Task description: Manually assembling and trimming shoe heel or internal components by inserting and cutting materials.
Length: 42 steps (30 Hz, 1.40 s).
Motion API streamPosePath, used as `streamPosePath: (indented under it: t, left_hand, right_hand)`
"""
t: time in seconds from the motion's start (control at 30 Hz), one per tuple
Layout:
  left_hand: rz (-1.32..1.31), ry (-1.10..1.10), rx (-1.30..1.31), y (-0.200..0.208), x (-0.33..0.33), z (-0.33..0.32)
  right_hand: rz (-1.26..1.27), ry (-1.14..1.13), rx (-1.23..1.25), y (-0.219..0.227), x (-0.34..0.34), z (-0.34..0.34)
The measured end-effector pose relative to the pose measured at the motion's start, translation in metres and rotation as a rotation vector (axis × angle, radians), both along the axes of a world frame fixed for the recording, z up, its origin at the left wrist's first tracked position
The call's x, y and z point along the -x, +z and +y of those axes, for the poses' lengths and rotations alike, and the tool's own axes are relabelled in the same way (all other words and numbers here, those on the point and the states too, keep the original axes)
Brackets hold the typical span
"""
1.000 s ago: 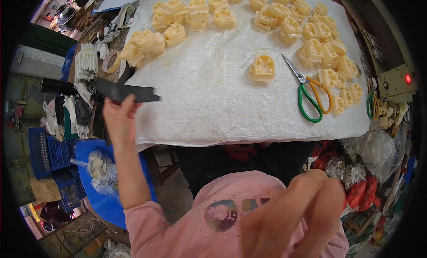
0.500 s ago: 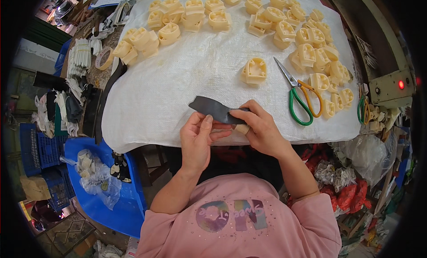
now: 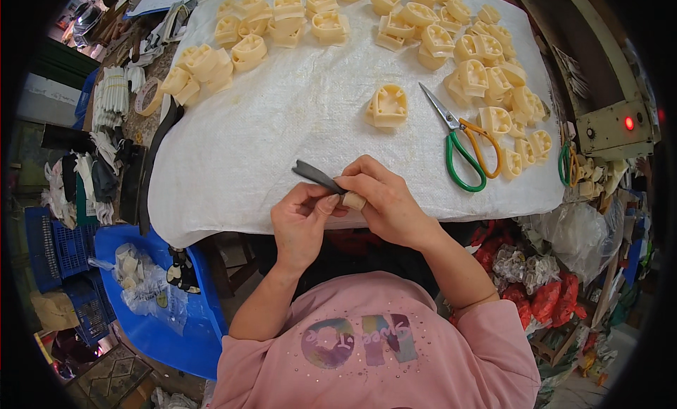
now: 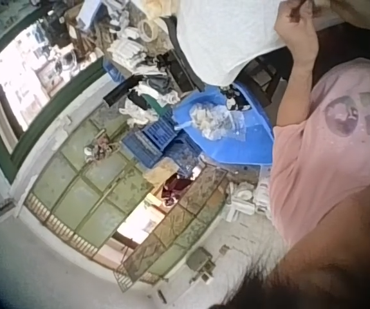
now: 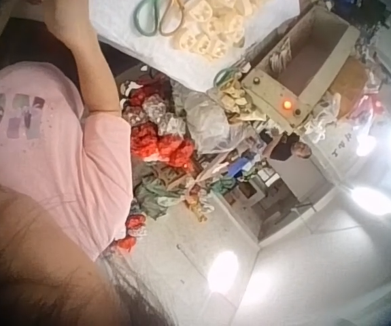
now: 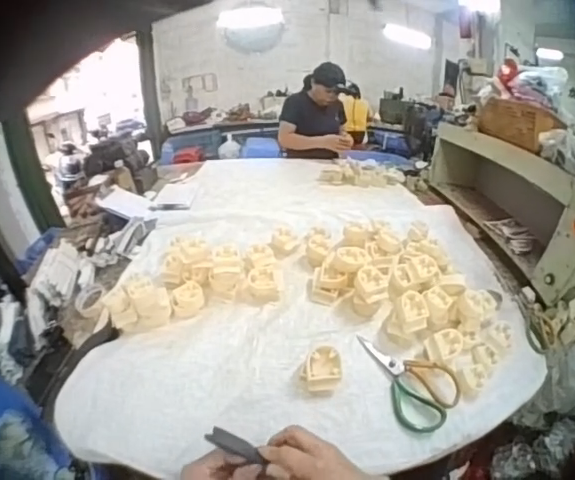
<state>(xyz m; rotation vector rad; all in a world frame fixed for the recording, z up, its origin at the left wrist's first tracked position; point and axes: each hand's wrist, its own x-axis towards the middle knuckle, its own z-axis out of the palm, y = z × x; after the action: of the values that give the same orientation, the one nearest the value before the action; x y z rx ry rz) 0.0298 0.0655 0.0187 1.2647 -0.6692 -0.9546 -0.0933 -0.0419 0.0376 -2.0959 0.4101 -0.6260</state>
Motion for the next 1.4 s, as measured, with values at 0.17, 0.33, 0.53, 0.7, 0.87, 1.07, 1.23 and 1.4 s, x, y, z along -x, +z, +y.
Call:
streamPosePath:
  t: [0.17,0.33,0.53,0.7,0.87,1.07,1.23,1.4]
  left_hand:
    - [-0.011,-0.024,0.007,0.002,-0.003,-0.004]
    - [-0.059,-0.041,0.003,0.001,-0.005,-0.005]
    - [0.086,-0.037,0.098,-0.003,-0.004,-0.005]
    - [0.295,0.231,0.265,0.001,-0.035,0.012]
    - [-0.014,0.452,0.289,0.024,-0.062,0.030]
    - [-0.147,0.488,0.326,0.024,-0.068,0.033]
    - [-0.062,0.473,0.335,0.021,-0.071,0.038]
    - [-0.061,0.487,0.312,0.021,-0.070,0.036]
  right_hand:
    - [-0.051,0.052,-0.169,-0.009,0.002,-0.007]
    - [-0.130,0.081,-0.254,-0.011,0.003,-0.011]
    - [-0.119,-0.045,-0.271,-0.008,0.007,-0.014]
    - [-0.138,-0.482,0.280,0.017,0.023,-0.035]
    - [0.151,-0.306,0.574,0.023,0.003,-0.008]
    - [0.319,-0.044,0.407,-0.011,-0.015,0.005]
    - [0.364,-0.001,0.281,-0.007,-0.021,-0.002]
    - [0.442,0.070,0.256,-0.007,-0.021,-0.011]
